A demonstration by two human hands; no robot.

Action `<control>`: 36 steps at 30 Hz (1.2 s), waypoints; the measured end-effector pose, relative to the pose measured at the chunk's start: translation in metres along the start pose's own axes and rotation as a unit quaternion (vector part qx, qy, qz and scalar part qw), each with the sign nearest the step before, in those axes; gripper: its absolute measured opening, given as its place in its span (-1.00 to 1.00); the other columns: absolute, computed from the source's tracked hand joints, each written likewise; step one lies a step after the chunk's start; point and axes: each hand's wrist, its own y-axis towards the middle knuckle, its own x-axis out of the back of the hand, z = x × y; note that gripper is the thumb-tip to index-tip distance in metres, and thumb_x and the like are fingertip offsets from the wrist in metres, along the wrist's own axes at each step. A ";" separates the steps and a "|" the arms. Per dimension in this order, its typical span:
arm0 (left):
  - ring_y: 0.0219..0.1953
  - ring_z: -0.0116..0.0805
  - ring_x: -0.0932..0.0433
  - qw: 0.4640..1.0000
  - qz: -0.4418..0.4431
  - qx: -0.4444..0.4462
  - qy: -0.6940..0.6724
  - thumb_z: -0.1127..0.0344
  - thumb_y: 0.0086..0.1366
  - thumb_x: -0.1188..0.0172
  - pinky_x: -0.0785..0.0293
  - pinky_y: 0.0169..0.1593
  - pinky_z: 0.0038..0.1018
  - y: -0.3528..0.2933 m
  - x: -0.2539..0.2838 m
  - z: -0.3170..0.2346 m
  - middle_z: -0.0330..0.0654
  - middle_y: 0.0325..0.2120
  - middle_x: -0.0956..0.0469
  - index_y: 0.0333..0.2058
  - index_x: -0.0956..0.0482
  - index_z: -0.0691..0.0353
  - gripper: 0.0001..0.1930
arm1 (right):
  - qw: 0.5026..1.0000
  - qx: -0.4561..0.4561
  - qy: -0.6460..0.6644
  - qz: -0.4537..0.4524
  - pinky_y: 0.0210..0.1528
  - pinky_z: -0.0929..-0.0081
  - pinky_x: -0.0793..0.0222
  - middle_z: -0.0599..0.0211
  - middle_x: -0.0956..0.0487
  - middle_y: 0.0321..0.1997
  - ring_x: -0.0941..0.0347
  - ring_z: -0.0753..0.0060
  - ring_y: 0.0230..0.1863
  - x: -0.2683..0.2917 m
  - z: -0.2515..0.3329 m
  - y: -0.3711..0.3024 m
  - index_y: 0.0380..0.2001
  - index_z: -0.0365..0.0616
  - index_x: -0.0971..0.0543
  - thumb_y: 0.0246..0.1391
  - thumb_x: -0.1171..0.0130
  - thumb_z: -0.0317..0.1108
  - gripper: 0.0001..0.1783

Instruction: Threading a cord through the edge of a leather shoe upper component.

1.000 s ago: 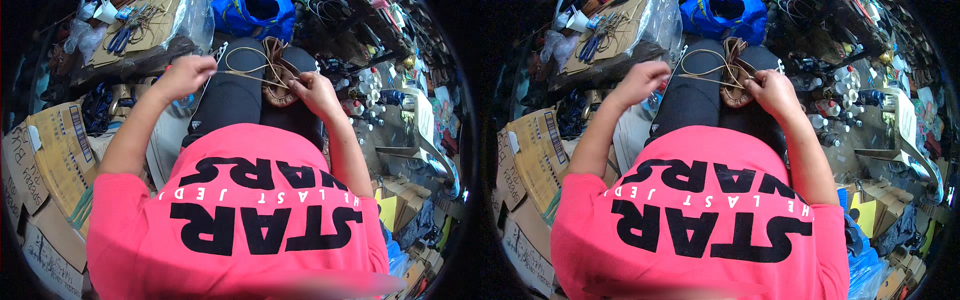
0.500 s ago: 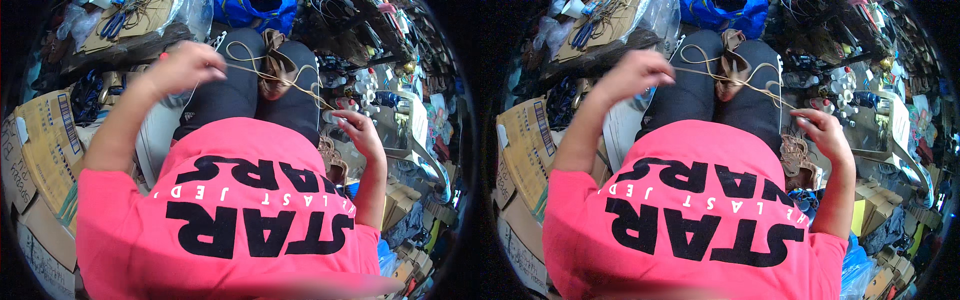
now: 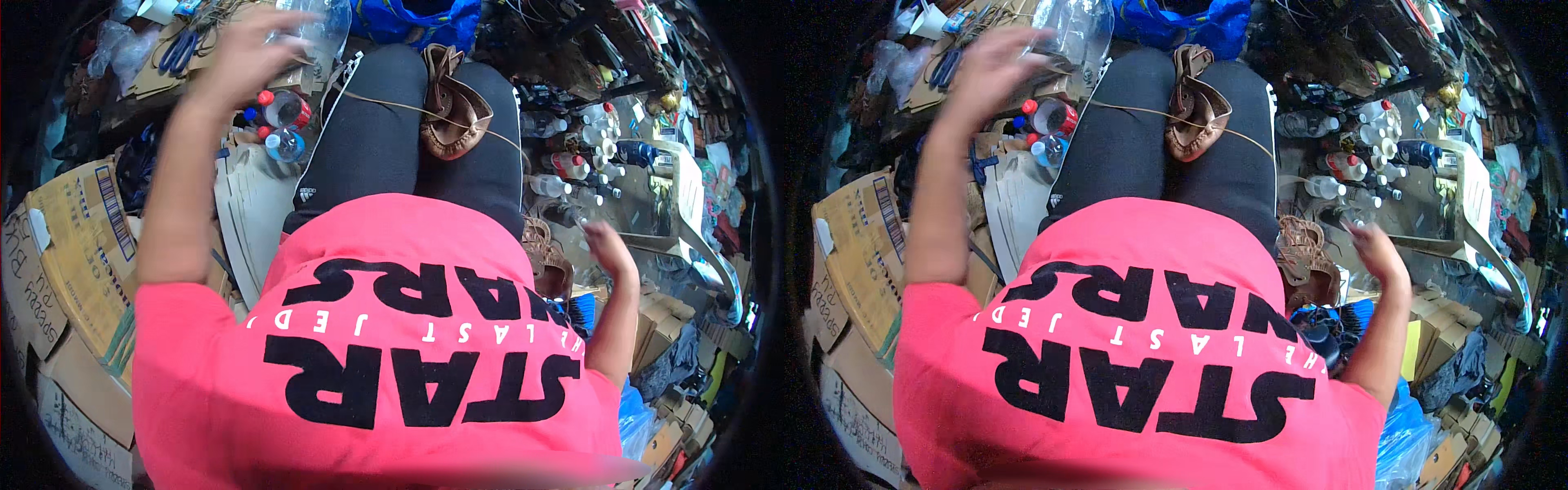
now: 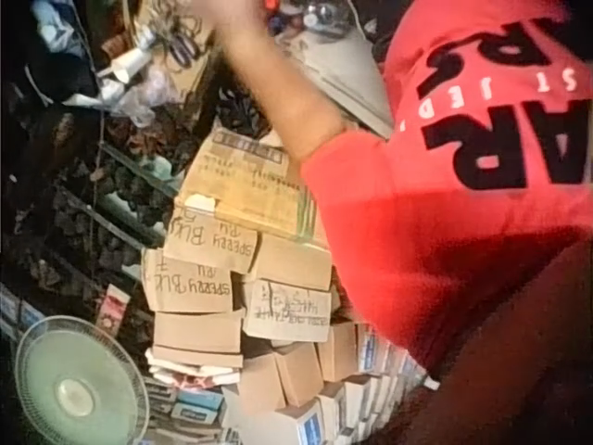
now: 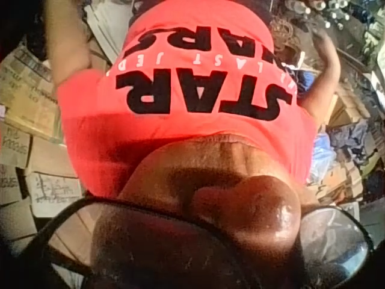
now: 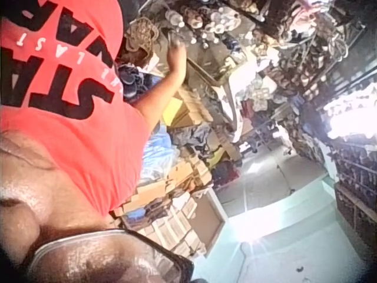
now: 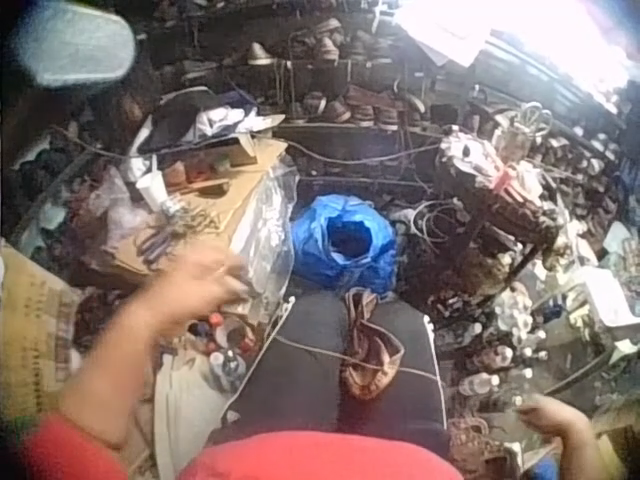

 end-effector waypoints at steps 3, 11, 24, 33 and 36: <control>-0.03 -0.24 -0.50 0.948 0.142 -0.216 -0.186 0.44 0.11 -0.23 -0.40 0.06 -0.40 0.012 -0.075 -0.062 -0.13 -0.11 -0.54 -0.12 -0.60 0.15 -0.70 | 0.930 0.207 0.291 -0.088 -0.29 0.59 -0.36 0.31 -0.52 -0.28 -0.41 0.62 -0.35 0.006 0.120 0.004 -0.17 -0.22 -0.59 0.04 -0.12 -0.51 -0.75; -0.21 -0.24 -0.52 0.906 0.317 -0.195 -0.201 0.27 0.12 -0.26 -0.41 -0.07 -0.42 0.053 -0.119 -0.092 -0.15 -0.33 -0.54 -0.26 -0.63 0.21 -0.78 | 0.872 0.381 0.220 -0.213 -0.24 0.62 -0.36 0.40 -0.54 -0.40 -0.46 0.56 -0.30 0.006 0.199 0.041 -0.39 -0.15 -0.64 -0.09 -0.25 -0.58 -0.85; -0.15 -0.41 -0.49 0.798 0.433 -0.069 -0.413 0.31 0.16 -0.23 -0.36 0.00 -0.48 0.045 -0.143 -0.081 -0.21 -0.31 -0.56 -0.22 -0.63 0.28 -0.77 | 0.862 0.382 0.273 -0.190 -0.23 0.59 -0.35 0.43 -0.53 -0.43 -0.45 0.54 -0.32 -0.023 0.199 0.038 -0.41 -0.14 -0.63 -0.14 -0.28 -0.56 -0.85; -0.11 -0.41 -0.45 0.759 0.482 -0.094 -0.429 0.40 0.18 -0.15 -0.28 0.06 -0.52 0.042 -0.144 -0.075 -0.19 -0.23 -0.51 -0.06 -0.57 0.25 -0.68 | 0.852 0.392 0.201 -0.284 -0.35 0.55 -0.37 0.35 -0.51 -0.43 -0.46 0.44 -0.40 -0.037 0.205 0.018 -0.33 -0.04 -0.65 -0.12 -0.23 -0.58 -0.76; -0.12 -0.39 -0.44 0.758 0.492 -0.106 -0.414 0.40 0.18 -0.13 -0.28 0.04 -0.51 0.043 -0.144 -0.077 -0.19 -0.25 -0.48 -0.05 -0.57 0.24 -0.68 | 0.863 0.392 0.133 -0.289 -0.37 0.48 -0.38 0.28 -0.51 -0.43 -0.49 0.28 -0.39 -0.033 0.205 0.015 -0.33 0.00 -0.65 -0.12 -0.21 -0.57 -0.74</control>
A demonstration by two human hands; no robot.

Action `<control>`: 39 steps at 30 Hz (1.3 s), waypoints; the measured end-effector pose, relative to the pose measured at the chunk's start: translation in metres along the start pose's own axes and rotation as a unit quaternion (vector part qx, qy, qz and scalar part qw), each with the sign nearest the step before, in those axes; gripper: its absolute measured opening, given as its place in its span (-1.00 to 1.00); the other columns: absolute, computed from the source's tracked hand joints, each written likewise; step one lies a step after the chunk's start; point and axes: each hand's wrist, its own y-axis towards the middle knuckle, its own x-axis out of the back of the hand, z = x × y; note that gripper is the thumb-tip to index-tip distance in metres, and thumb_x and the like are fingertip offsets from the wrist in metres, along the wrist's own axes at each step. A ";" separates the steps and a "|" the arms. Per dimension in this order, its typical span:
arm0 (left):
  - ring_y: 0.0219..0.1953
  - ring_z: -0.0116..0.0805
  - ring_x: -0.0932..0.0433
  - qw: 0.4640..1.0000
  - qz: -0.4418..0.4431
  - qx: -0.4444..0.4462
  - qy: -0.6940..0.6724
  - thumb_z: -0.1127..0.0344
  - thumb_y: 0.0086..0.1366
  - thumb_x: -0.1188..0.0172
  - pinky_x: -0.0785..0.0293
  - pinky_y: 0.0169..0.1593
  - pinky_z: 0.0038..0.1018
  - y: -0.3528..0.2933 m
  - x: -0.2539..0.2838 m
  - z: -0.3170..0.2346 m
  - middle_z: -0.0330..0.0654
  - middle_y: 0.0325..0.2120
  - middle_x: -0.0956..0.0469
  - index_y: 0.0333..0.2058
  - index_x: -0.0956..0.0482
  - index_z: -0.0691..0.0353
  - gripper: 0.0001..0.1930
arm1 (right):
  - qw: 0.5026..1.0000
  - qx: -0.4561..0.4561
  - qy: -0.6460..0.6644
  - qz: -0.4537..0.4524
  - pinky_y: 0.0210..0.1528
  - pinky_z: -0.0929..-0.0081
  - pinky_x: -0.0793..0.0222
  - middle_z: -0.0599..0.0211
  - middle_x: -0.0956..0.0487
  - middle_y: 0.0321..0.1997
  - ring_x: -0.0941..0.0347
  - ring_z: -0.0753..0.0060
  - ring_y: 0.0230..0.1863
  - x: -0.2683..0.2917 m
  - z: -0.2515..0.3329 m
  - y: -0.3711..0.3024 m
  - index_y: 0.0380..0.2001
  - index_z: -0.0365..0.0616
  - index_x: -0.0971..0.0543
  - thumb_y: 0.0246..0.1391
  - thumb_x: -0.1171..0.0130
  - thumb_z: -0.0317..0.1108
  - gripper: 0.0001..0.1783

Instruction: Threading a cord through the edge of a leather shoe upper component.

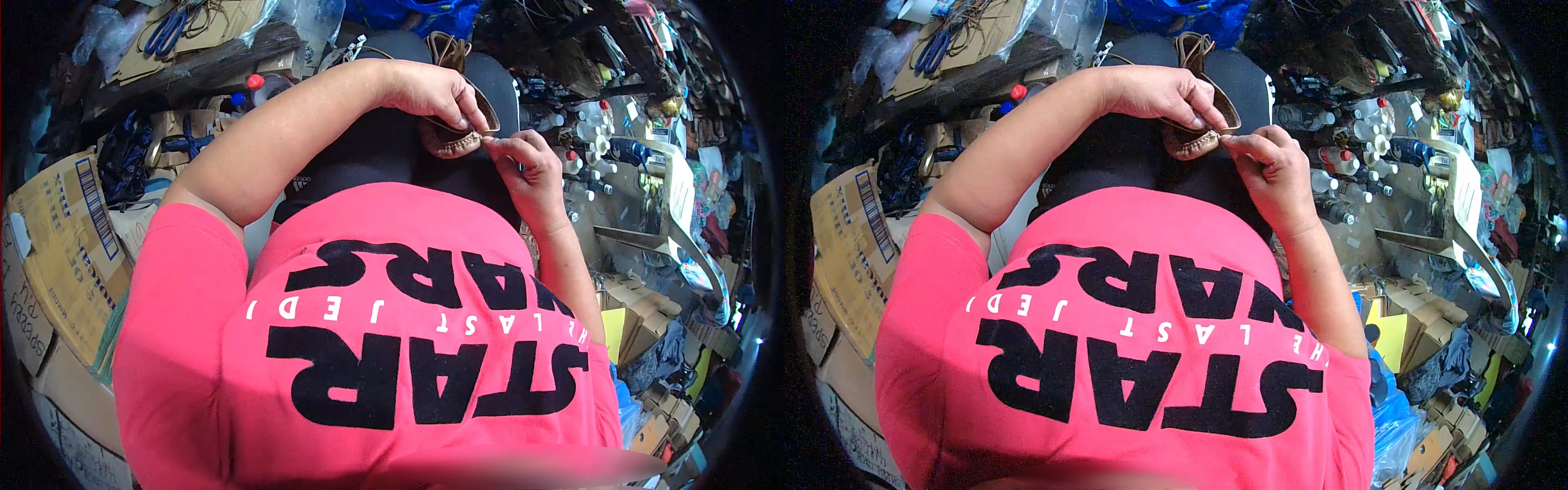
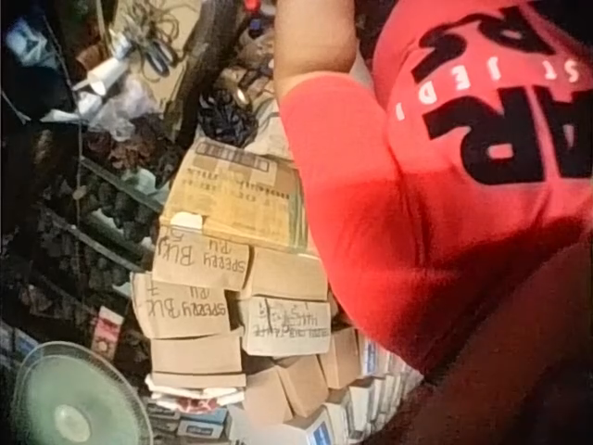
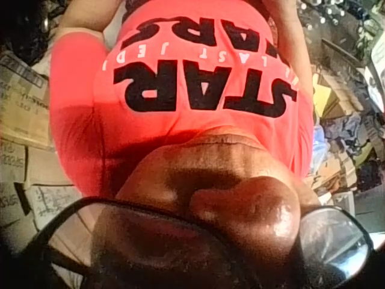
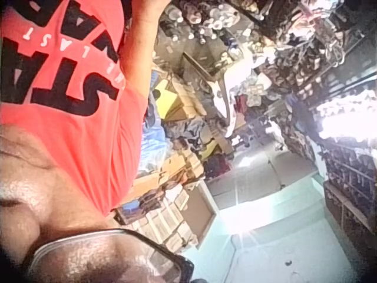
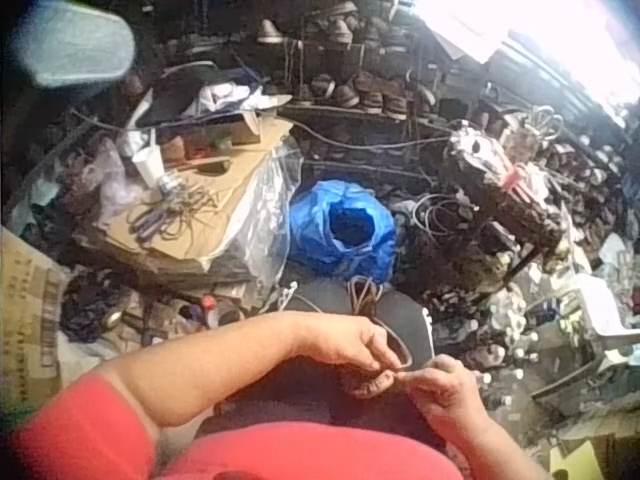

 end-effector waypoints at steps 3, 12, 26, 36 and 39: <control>-0.15 -0.36 -0.42 0.999 0.014 0.006 0.032 0.40 0.18 -0.12 -0.28 0.02 -0.49 0.000 -0.002 -0.002 -0.18 -0.29 -0.44 -0.05 -0.57 0.22 -0.67 | 0.998 -0.015 -0.022 0.064 -0.35 0.39 -0.39 0.23 -0.51 -0.42 -0.48 0.16 -0.38 0.009 0.009 0.006 -0.35 0.01 -0.65 -0.09 -0.18 -0.55 -0.78; -0.16 -0.28 -0.46 0.992 0.030 -0.001 0.125 0.47 0.12 -0.15 -0.34 -0.03 -0.45 0.001 -0.004 -0.005 -0.13 -0.29 -0.47 -0.10 -0.60 0.19 -0.68 | 0.973 0.000 -0.132 0.190 -0.23 0.22 -0.42 0.12 -0.50 -0.40 -0.48 -0.01 -0.32 0.020 0.024 0.032 -0.39 -0.03 -0.66 -0.09 -0.12 -0.52 -0.80; -0.33 -0.25 -0.55 0.959 -0.197 -0.084 0.185 0.47 -0.06 -0.32 -0.45 -0.20 -0.41 0.004 -0.017 0.005 -0.15 -0.44 -0.54 -0.41 -0.60 0.25 -0.83 | 0.977 -0.164 0.047 0.127 -0.30 0.48 -0.42 0.17 -0.61 -0.45 -0.52 0.42 -0.43 -0.001 0.007 0.025 -0.36 -0.19 -0.64 -0.06 -0.28 -0.37 -0.83; -0.27 -0.04 -0.53 0.869 -0.386 0.026 0.308 0.39 0.06 -0.21 -0.46 -0.13 -0.28 -0.086 -0.032 -0.006 -0.01 -0.37 -0.54 -0.25 -0.53 0.22 -0.77 | 0.989 -0.093 0.098 0.063 -0.10 0.59 -0.26 0.39 -0.37 -0.25 -0.34 0.51 -0.20 0.006 -0.025 0.007 -0.30 -0.21 -0.56 -0.06 -0.31 -0.37 -0.76; -0.33 -0.19 -0.56 0.800 -0.526 -0.044 0.286 0.31 0.24 -0.12 -0.48 -0.18 -0.37 -0.083 -0.016 -0.010 -0.08 -0.40 -0.57 -0.27 -0.56 0.26 -0.83 | 0.993 -0.034 0.029 -0.113 -0.14 0.59 -0.27 0.35 -0.40 -0.25 -0.35 0.51 -0.20 -0.007 -0.041 0.010 -0.39 -0.22 -0.53 -0.07 -0.31 -0.39 -0.81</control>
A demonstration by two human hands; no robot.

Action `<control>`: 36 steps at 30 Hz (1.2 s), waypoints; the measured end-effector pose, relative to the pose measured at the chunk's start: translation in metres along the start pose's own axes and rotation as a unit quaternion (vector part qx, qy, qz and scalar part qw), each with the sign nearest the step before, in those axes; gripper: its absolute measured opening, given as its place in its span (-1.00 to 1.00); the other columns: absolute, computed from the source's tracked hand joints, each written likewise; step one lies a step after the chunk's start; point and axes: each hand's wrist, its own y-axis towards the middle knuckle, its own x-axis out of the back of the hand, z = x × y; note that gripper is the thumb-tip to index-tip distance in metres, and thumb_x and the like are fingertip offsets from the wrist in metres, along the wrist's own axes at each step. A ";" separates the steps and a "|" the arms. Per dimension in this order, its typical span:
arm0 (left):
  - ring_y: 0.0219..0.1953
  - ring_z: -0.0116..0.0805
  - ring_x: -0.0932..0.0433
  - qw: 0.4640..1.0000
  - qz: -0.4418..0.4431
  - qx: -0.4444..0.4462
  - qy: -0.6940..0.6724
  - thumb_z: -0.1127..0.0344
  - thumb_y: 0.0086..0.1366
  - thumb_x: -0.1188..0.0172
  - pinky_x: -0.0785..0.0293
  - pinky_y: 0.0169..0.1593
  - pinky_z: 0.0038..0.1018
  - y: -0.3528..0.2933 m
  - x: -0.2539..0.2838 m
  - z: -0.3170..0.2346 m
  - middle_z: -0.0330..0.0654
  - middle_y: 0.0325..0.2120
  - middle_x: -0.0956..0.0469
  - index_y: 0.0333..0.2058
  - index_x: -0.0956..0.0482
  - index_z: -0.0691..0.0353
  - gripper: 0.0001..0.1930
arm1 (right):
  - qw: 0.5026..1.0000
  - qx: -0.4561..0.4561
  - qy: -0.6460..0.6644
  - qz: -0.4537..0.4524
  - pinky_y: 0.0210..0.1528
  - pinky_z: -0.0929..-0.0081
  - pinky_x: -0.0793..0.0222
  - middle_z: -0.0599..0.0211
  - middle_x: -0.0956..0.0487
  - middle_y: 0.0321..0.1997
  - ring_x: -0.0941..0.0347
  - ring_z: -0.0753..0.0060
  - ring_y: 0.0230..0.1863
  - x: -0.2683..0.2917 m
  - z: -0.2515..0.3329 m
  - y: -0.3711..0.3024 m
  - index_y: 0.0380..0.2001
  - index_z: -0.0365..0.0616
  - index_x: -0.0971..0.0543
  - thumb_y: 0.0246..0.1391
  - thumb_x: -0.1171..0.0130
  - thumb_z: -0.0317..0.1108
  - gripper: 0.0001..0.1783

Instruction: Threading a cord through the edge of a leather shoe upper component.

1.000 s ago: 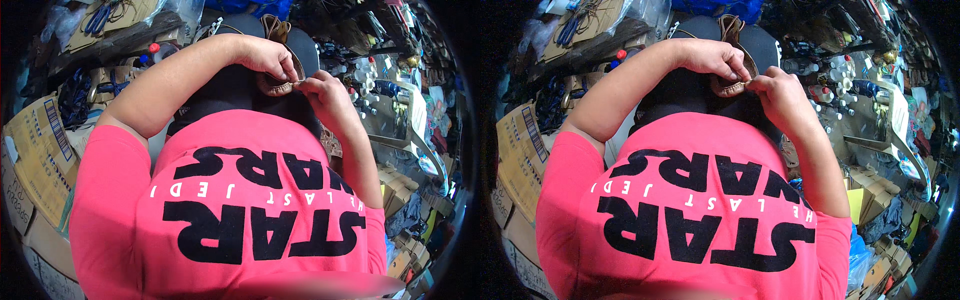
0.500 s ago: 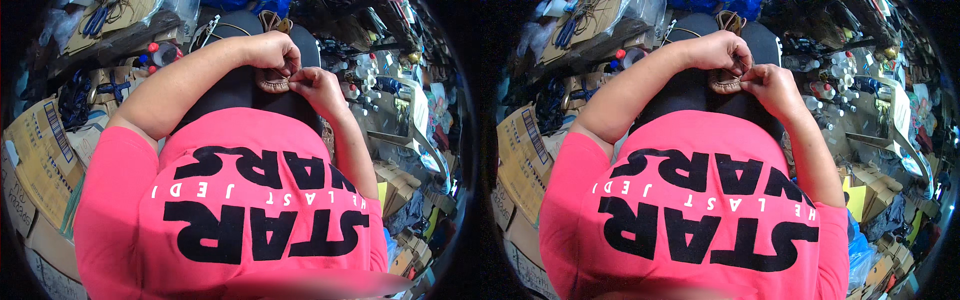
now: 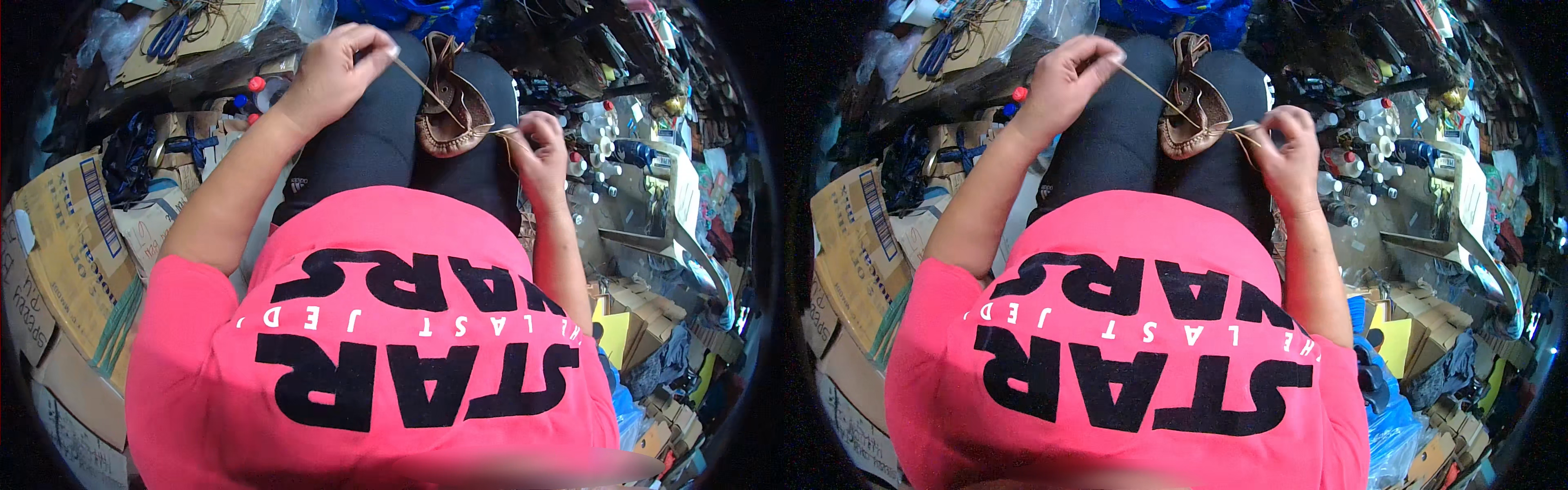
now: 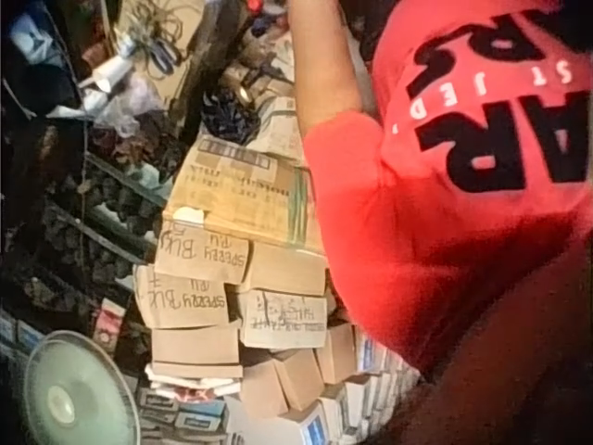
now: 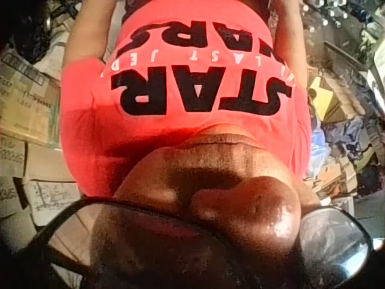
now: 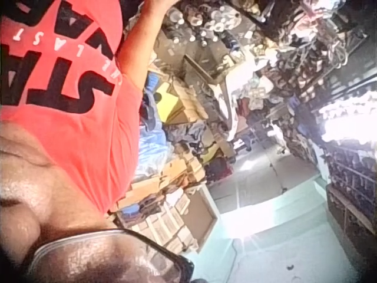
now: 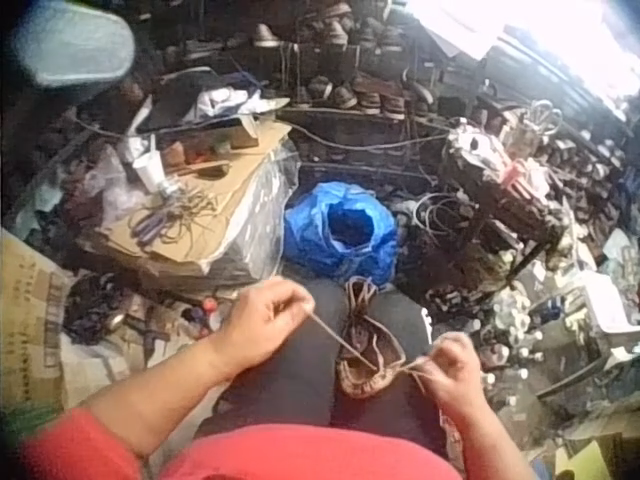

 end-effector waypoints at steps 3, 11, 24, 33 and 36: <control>-0.31 -0.36 -0.55 0.896 0.016 0.102 -0.432 0.20 0.37 -0.01 -0.47 -0.14 -0.46 0.010 -0.020 -0.012 -0.13 -0.31 -0.57 -0.20 -0.55 0.30 -0.73 | 0.885 -0.183 0.401 -0.148 0.00 0.50 -0.32 0.27 -0.55 -0.28 -0.46 0.37 -0.19 -0.004 -0.010 0.005 -0.32 -0.21 -0.54 0.25 0.01 -0.21 -0.72; -0.65 -0.41 -0.17 0.669 0.146 0.240 -0.688 0.00 0.42 0.18 -0.21 -0.40 -0.46 0.025 -0.030 -0.006 -0.34 -0.76 -0.11 -0.64 -0.19 0.09 -0.54 | 0.654 -0.231 0.719 0.043 -0.20 0.38 -0.19 0.49 -0.09 -0.73 0.00 0.51 -0.64 0.013 0.025 -0.018 -0.69 -0.02 -0.17 0.33 0.24 -0.08 -0.51; -0.44 -0.63 -0.52 0.944 0.118 0.217 -0.218 0.38 0.16 -0.23 -0.43 -0.40 -0.69 0.033 0.059 0.021 -0.27 -0.37 -0.59 -0.07 -0.55 0.14 -0.68 | 0.930 -0.332 0.115 0.109 0.09 0.39 -0.28 0.25 -0.51 0.01 -0.42 0.41 -0.01 0.095 -0.038 -0.056 -0.04 -0.19 -0.52 0.05 -0.20 -0.34 -0.62; -0.34 -0.11 -0.51 0.970 0.217 -0.104 -0.043 0.07 -0.02 -0.37 -0.44 -0.25 -0.35 -0.008 -0.040 -0.032 -0.10 -0.43 -0.49 -0.38 -0.47 0.26 -0.60 | 0.946 -0.210 0.108 0.224 -0.31 0.60 -0.29 0.44 -0.52 -0.41 -0.33 0.63 -0.39 0.048 0.050 0.031 -0.26 -0.27 -0.56 0.16 -0.13 -0.18 -0.68; -0.40 -0.03 -0.50 0.967 0.196 -0.164 -0.011 0.11 0.01 -0.34 -0.44 -0.34 -0.24 -0.014 -0.063 -0.033 -0.10 -0.47 -0.43 -0.37 -0.46 0.20 -0.66 | 0.937 -0.114 0.033 0.330 -0.42 0.50 -0.29 0.27 -0.46 -0.59 -0.27 0.61 -0.50 0.023 0.060 0.043 -0.43 -0.31 -0.54 0.12 -0.15 -0.20 -0.69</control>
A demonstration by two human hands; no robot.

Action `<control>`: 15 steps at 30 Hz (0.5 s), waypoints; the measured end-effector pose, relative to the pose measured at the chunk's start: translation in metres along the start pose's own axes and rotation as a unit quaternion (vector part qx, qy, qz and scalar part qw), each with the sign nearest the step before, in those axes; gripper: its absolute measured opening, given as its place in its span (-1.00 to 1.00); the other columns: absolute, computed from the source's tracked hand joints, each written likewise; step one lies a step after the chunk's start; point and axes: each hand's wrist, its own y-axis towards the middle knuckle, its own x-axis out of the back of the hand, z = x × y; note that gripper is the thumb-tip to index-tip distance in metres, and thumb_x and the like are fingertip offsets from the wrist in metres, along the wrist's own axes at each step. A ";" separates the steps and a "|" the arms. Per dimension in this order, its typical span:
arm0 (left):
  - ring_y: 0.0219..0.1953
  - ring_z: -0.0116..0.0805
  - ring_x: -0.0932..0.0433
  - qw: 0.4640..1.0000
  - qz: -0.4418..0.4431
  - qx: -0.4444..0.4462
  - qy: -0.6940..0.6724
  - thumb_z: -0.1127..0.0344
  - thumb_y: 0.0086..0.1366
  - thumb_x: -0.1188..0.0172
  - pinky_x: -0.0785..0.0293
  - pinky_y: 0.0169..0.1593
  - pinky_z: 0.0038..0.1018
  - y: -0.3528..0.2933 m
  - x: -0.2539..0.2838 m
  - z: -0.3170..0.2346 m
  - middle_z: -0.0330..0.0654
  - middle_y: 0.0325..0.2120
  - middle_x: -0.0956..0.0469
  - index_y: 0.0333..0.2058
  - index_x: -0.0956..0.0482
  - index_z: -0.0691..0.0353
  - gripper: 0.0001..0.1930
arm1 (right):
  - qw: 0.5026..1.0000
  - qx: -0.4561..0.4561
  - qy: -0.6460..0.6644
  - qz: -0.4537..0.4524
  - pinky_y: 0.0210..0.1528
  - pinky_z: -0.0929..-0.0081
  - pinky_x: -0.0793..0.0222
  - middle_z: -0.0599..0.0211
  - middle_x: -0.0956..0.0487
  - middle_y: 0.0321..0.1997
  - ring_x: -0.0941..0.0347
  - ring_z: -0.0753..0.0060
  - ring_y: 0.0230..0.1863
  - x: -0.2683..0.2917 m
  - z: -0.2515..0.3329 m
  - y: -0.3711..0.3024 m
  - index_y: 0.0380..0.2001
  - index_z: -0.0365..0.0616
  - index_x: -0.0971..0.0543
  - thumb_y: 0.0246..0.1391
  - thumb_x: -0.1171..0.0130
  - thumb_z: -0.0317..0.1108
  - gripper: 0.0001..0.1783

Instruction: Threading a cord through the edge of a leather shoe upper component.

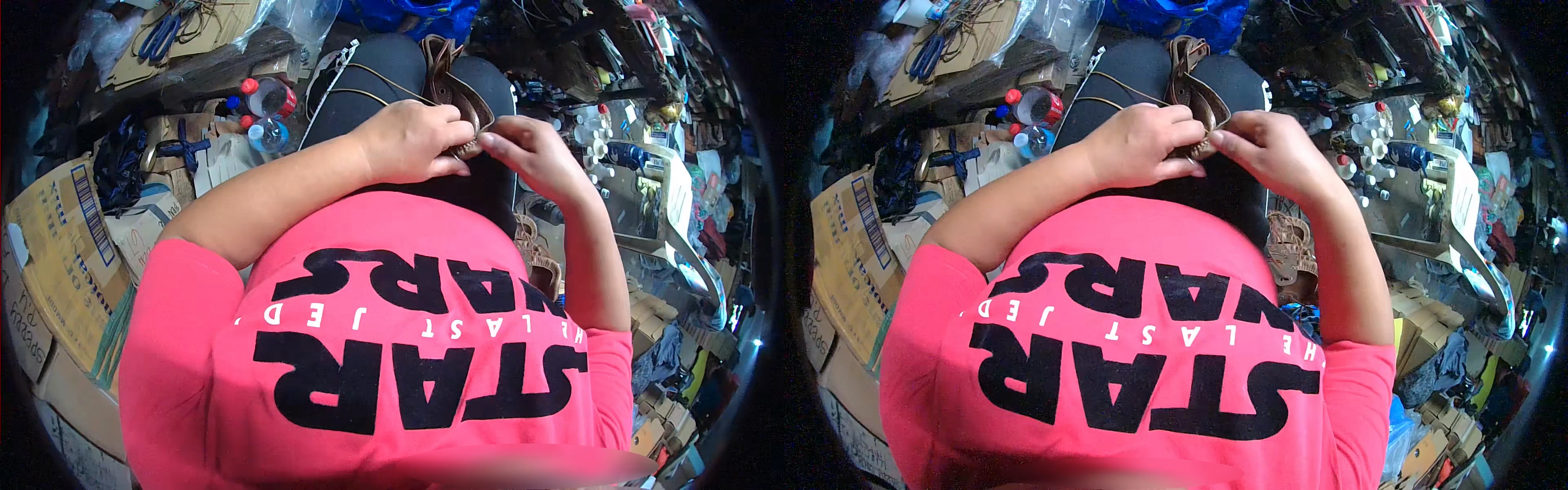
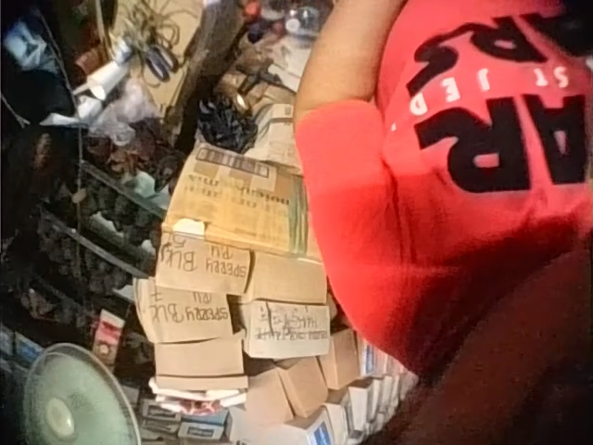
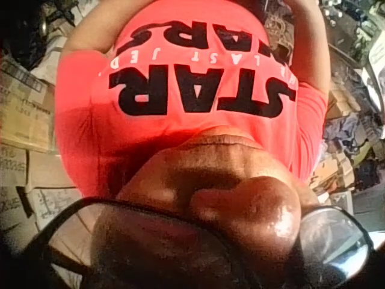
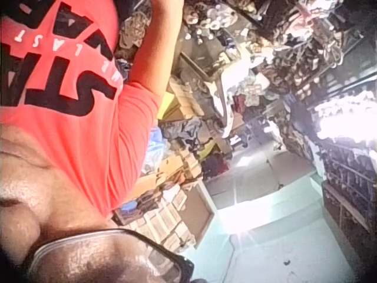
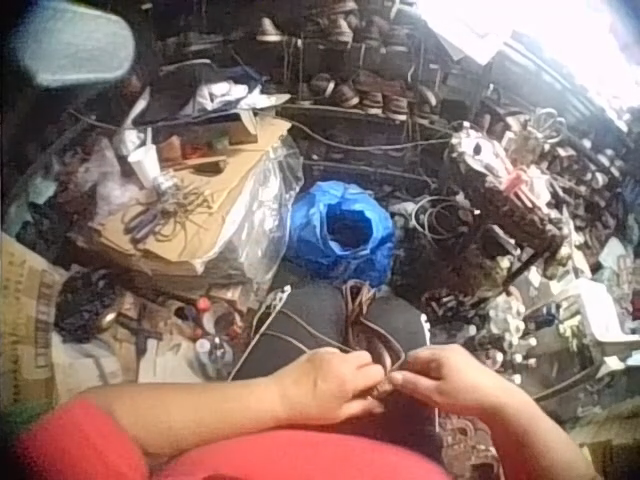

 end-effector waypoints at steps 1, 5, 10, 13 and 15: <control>-0.40 -0.03 -0.50 1.000 -0.001 -0.002 0.000 0.11 0.01 -0.34 -0.44 -0.34 -0.24 0.000 -0.003 0.000 -0.10 -0.47 -0.43 -0.37 -0.46 0.20 -0.66 | 1.000 -0.011 -0.009 0.017 -0.43 0.46 -0.28 0.22 -0.43 -0.60 -0.27 0.58 -0.51 -0.002 -0.004 0.002 -0.45 -0.31 -0.52 0.09 -0.15 -0.24 -0.71; -0.43 -0.03 -0.50 1.000 -0.004 -0.017 -0.015 0.14 0.07 -0.29 -0.44 -0.35 -0.23 0.002 -0.005 0.000 -0.11 -0.47 -0.41 -0.37 -0.47 0.16 -0.73 | 0.994 -0.004 -0.099 0.051 -0.47 0.51 -0.16 0.41 -0.30 -0.59 -0.17 0.65 -0.47 0.002 -0.005 -0.005 -0.51 -0.33 -0.42 0.11 -0.10 -0.37 -0.77; -0.45 -0.07 -0.50 1.000 -0.003 -0.022 -0.012 0.13 0.09 -0.27 -0.44 -0.37 -0.24 0.001 -0.007 -0.002 -0.13 -0.48 -0.41 -0.37 -0.48 0.15 -0.74 | 0.996 0.044 -0.075 -0.021 -0.53 0.33 -0.12 0.12 -0.19 -0.66 -0.09 0.39 -0.60 -0.002 -0.010 -0.031 -0.60 -0.33 -0.31 0.02 -0.15 -0.33 -0.68; -0.45 -0.08 -0.50 1.000 0.010 -0.015 -0.002 0.12 0.08 -0.27 -0.44 -0.36 -0.26 0.001 -0.003 -0.002 -0.14 -0.48 -0.42 -0.37 -0.49 0.16 -0.73 | 0.997 0.039 -0.048 -0.046 -0.54 0.43 -0.06 0.29 -0.22 -0.68 -0.08 0.53 -0.59 -0.002 -0.018 -0.043 -0.63 -0.28 -0.27 0.07 -0.13 -0.35 -0.66; -0.43 -0.14 -0.51 0.999 0.014 0.014 -0.045 0.15 0.09 -0.28 -0.44 -0.34 -0.33 0.001 0.008 0.002 -0.15 -0.48 -0.45 -0.41 -0.51 0.19 -0.75 | 0.995 0.002 0.053 -0.087 -0.53 0.47 -0.06 0.39 -0.24 -0.67 -0.10 0.58 -0.57 0.011 -0.017 -0.069 -0.65 -0.26 -0.28 0.09 -0.13 -0.36 -0.66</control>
